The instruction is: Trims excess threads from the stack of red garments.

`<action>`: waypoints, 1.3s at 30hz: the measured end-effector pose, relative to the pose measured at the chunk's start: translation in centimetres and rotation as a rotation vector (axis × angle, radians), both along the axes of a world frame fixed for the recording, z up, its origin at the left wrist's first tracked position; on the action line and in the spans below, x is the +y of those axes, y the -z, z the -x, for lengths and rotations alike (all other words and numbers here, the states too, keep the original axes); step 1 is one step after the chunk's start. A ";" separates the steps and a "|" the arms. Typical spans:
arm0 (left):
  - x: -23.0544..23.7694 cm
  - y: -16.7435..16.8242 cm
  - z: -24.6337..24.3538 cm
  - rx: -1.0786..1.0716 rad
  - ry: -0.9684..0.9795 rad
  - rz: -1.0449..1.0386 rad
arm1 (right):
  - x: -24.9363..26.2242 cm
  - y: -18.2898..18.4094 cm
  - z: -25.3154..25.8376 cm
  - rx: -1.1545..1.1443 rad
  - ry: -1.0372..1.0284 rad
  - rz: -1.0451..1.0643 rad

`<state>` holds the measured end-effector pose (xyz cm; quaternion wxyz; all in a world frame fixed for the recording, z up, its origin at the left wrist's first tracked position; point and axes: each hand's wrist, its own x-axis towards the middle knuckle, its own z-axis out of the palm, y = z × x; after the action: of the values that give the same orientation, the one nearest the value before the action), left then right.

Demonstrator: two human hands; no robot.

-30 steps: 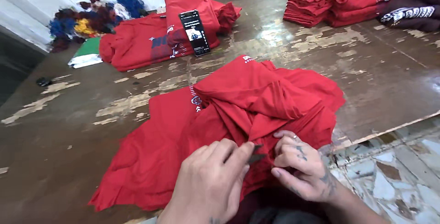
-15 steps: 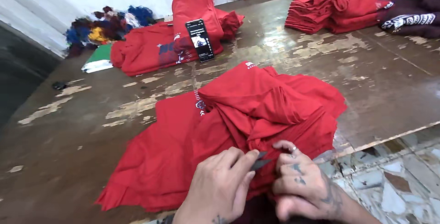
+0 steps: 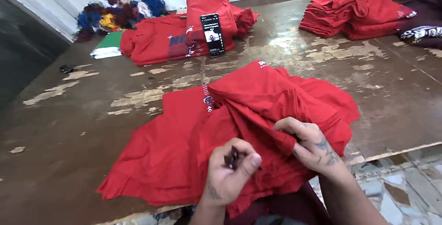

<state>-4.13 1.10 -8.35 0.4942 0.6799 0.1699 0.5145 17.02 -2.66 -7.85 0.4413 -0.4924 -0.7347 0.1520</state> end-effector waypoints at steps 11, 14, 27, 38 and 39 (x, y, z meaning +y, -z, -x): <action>0.8 1.7 -0.9 0.140 -0.106 0.122 | 0.0 0.2 -0.5 0.060 -0.052 0.043; 0.1 0.6 -1.4 0.404 -0.180 -0.050 | 0.0 1.1 -0.6 0.073 -0.083 -0.041; -3.3 -0.7 1.8 0.296 0.308 -0.439 | -0.3 -0.5 0.4 -0.011 -0.020 -0.002; -1.5 -0.4 1.3 0.349 0.019 -0.238 | -0.4 0.8 0.4 -0.025 -0.019 -0.032; -1.0 -0.1 1.3 0.361 -0.042 -0.185 | 0.3 2.9 0.5 -0.079 0.009 -0.245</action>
<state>-5.40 0.08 -8.20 0.3804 0.7997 0.2221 0.4080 16.52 -2.32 -10.80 0.4695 -0.4436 -0.7624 0.0393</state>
